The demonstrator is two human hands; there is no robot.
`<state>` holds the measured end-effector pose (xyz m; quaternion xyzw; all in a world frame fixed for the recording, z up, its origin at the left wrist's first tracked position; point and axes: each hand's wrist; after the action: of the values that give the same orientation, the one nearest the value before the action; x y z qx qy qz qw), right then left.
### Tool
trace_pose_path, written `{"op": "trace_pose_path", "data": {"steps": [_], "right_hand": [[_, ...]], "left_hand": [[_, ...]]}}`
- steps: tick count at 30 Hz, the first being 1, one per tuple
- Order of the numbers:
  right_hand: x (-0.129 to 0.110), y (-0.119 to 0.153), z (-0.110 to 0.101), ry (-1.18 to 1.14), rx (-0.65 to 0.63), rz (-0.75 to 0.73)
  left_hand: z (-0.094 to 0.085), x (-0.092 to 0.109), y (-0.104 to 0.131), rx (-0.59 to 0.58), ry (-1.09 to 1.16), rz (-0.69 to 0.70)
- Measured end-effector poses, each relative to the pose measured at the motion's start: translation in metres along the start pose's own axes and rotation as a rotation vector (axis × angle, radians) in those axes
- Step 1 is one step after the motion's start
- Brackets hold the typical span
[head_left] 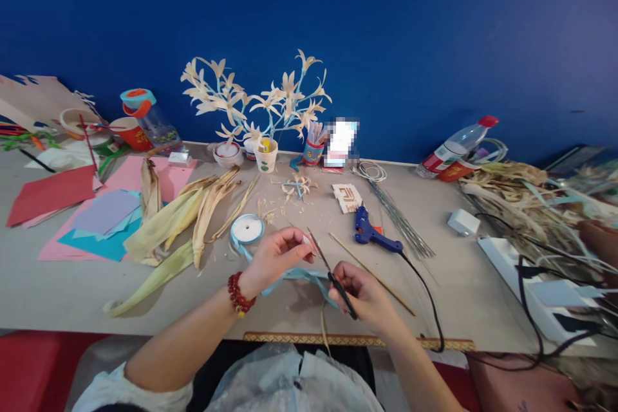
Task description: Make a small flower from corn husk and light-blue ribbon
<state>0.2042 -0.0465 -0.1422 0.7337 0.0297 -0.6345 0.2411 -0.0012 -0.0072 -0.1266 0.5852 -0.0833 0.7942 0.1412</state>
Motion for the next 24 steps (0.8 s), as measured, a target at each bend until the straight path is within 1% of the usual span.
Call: {"op": "trace_pose_path", "data": {"steps": [4,9,12,24], "right_hand": [[-0.0016,-0.0005,-0.0016,0.046,-0.032,-0.038],[-0.0005,-0.0008,-0.0026,0.038,-0.07,-0.017],[0.0001,-0.001,-0.0025,0.038,-0.083,-0.016],[-0.0018,-0.0007,-0.0018,0.041,-0.061,-0.025]], "left_hand": [[-0.0015,-0.005,0.0001,-0.039,0.011,-0.033],[-0.0047,-0.0099,0.0006,-0.089,0.019,-0.053],[-0.0051,-0.0099,0.0007,-0.094,0.015,-0.055],[-0.0048,-0.0106,-0.0005,-0.104,0.023,-0.062]]}}
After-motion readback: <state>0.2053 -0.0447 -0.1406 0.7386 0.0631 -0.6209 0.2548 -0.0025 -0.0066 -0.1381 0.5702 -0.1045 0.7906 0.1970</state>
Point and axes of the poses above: each hand's wrist, its own y-axis away from the middle knuckle, its own z-axis out of the palm, x = y × z, and after that the axes turned 1 degree about y, right-handed
